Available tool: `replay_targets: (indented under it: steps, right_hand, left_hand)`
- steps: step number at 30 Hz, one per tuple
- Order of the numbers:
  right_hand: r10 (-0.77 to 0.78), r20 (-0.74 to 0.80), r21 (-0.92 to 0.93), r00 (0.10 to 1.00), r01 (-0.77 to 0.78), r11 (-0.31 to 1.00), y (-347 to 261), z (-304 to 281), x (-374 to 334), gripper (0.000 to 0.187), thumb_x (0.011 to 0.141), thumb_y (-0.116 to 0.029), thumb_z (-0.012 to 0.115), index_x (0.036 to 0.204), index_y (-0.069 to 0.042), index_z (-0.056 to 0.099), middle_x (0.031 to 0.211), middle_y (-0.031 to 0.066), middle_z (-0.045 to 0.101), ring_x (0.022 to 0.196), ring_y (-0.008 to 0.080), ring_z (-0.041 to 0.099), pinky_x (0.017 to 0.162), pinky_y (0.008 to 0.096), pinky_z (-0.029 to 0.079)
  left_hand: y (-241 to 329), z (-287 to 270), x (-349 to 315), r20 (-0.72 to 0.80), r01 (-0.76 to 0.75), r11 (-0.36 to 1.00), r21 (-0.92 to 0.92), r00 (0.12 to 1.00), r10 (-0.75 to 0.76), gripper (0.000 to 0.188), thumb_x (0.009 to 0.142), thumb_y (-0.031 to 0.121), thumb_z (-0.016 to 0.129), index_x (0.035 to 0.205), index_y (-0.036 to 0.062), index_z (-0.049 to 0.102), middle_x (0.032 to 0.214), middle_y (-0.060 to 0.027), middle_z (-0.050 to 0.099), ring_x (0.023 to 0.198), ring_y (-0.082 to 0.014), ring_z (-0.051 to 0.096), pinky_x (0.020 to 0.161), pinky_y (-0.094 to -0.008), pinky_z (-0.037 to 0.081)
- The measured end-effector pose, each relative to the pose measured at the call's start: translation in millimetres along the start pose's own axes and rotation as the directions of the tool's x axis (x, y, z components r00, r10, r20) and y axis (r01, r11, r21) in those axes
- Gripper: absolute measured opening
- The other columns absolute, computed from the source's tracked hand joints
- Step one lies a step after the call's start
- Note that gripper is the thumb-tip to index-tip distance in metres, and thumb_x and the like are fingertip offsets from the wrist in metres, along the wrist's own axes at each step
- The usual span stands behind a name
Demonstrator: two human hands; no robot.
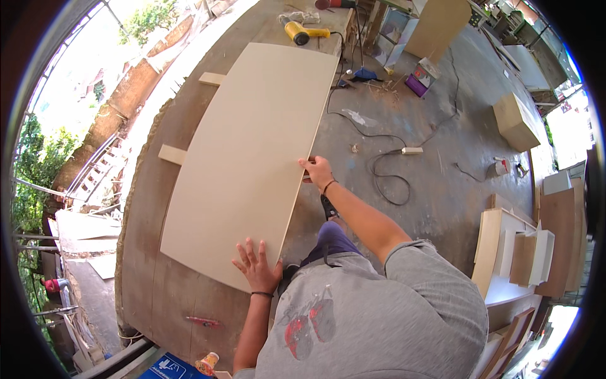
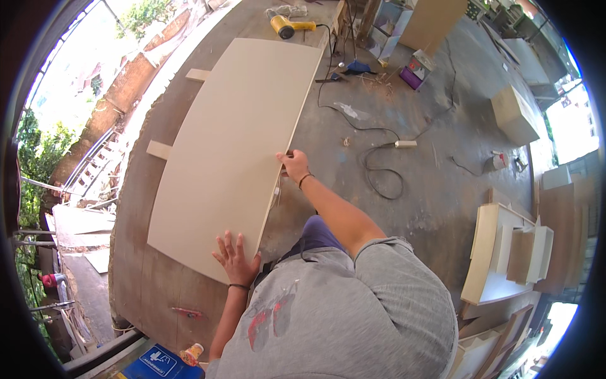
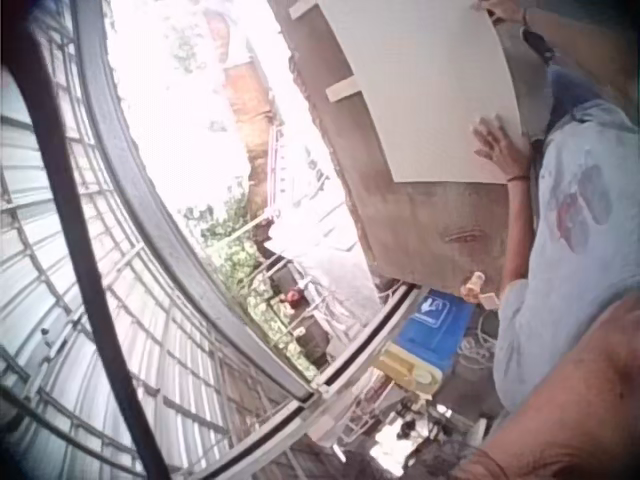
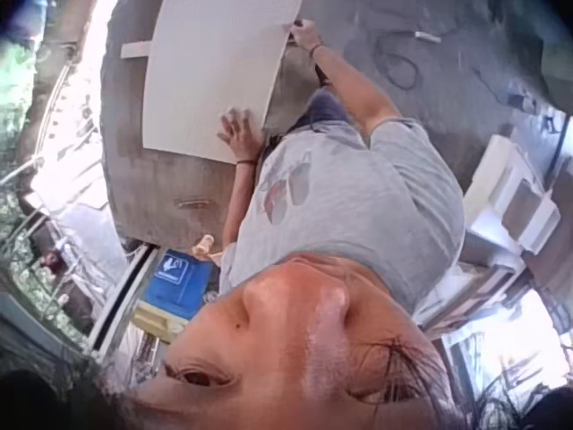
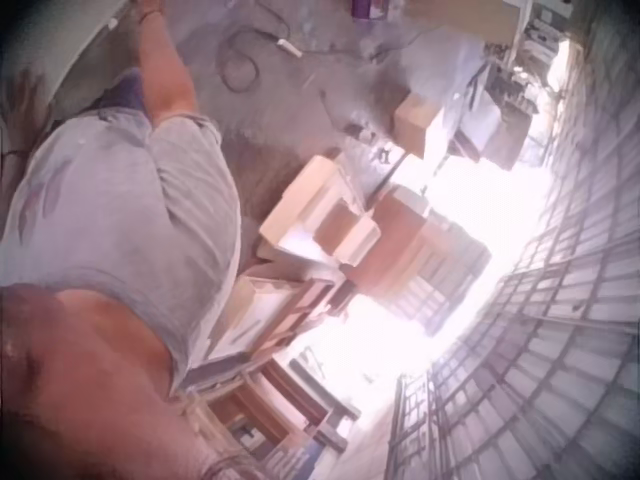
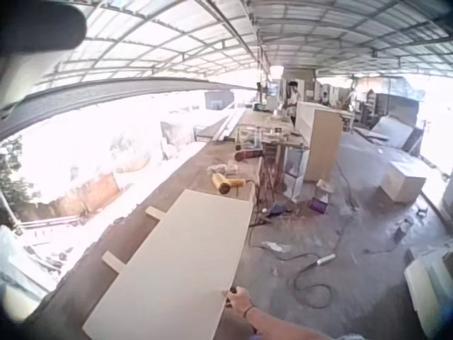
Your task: The person picks up a wooden board, places it on a workbench, and applies adhesive edging tape along its edge by hand before using a heat gun to bond the tape to the wood.
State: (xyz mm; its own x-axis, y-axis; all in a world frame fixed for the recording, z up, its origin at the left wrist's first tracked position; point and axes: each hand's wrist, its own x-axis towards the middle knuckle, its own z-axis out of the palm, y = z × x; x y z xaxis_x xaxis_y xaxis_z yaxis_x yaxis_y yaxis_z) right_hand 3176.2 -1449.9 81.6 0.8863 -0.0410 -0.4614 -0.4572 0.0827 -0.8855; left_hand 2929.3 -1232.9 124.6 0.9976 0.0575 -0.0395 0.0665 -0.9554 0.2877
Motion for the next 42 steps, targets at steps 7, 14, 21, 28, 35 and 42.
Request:
replay_targets:
  steps: [7, 14, 21, 28, 35, 42]
  right_hand:
    - [-0.193, -0.15, -0.181, 0.97, 0.165, 0.97, -80.4, -89.9, 160.5, 0.037, 0.085, -0.026, 0.066, 0.111, -0.001, 0.056, 0.093, 0.0054, 0.064, 0.08, 0.0144, 0.063, 0.063, 0.0305, 0.053]
    - [-0.836, 0.001, -0.526, 0.549, 0.711, 0.466, -193.6, -170.4, 391.6, 0.023, 0.086, -0.012, 0.062, 0.108, -0.004, 0.058, 0.086, 0.0028, 0.058, 0.079, 0.0136, 0.055, 0.074, 0.0282, 0.048]
    - [-0.578, 0.492, -0.865, 0.651, 0.44, -0.24, -284.4, -139.3, 541.2, 0.064, 0.078, -0.022, 0.063, 0.135, -0.005, 0.04, 0.136, 0.0176, 0.046, 0.127, 0.0325, 0.042, 0.107, 0.0425, 0.034]
    - [-0.378, 0.549, -0.835, 0.745, 0.476, -0.276, -302.3, -112.7, 581.5, 0.064, 0.078, -0.016, 0.06, 0.137, -0.01, 0.038, 0.135, 0.0159, 0.047, 0.125, 0.0325, 0.045, 0.103, 0.0436, 0.038]
    - [-0.294, 0.519, -0.854, 0.803, 0.474, -0.214, -321.9, -113.6, 592.9, 0.057, 0.077, -0.032, 0.066, 0.128, -0.011, 0.051, 0.12, 0.018, 0.059, 0.113, 0.0367, 0.054, 0.092, 0.0459, 0.044]
    - [-0.498, 0.567, -0.776, 0.656, 0.628, -0.057, -339.8, -123.5, 561.4, 0.051, 0.074, -0.042, 0.07, 0.112, -0.01, 0.06, 0.105, 0.019, 0.064, 0.099, 0.037, 0.06, 0.081, 0.0458, 0.048]
  left_hand:
    - [38.4, 29.5, 41.1, -0.084, 0.246, 0.969, -0.003, 0.966, -0.246, 0.08, 0.071, 0.058, 0.069, 0.134, 0.0158, 0.043, 0.151, -0.0151, 0.021, 0.141, -0.0418, 0.009, 0.108, -0.0637, 0.003]
    - [86.6, 84.7, -4.9, -0.457, 0.904, 0.124, -0.41, -0.087, -0.885, 0.084, 0.08, 0.064, 0.057, 0.134, 0.0014, 0.039, 0.147, -0.0234, 0.022, 0.133, -0.0385, 0.027, 0.106, -0.0526, 0.024]
    - [83.3, 83.4, 62.6, 0.404, -0.474, -0.285, -0.833, -0.171, -0.898, 0.048, 0.09, 0.053, 0.047, 0.12, 0.015, 0.05, 0.11, -0.0058, 0.057, 0.098, -0.0197, 0.056, 0.082, -0.0363, 0.048]
    - [113.6, 85.6, 89.3, 0.507, -0.478, -0.309, -0.822, -0.369, -0.779, 0.041, 0.099, 0.044, 0.033, 0.114, 0.0111, 0.053, 0.097, -0.0039, 0.062, 0.084, -0.0171, 0.062, 0.073, -0.0311, 0.053]
    - [105.9, 101.2, 93.2, 0.476, -0.492, -0.311, -0.813, -0.253, -0.842, 0.04, 0.098, 0.044, 0.037, 0.116, 0.0127, 0.053, 0.106, -0.0043, 0.061, 0.094, -0.0191, 0.061, 0.076, -0.034, 0.053]
    - [101.3, 100.9, 64.3, 0.453, -0.483, -0.357, -0.799, -0.094, -0.887, 0.046, 0.097, 0.042, 0.041, 0.124, 0.0057, 0.05, 0.118, -0.0077, 0.058, 0.106, -0.023, 0.057, 0.09, -0.0371, 0.048]
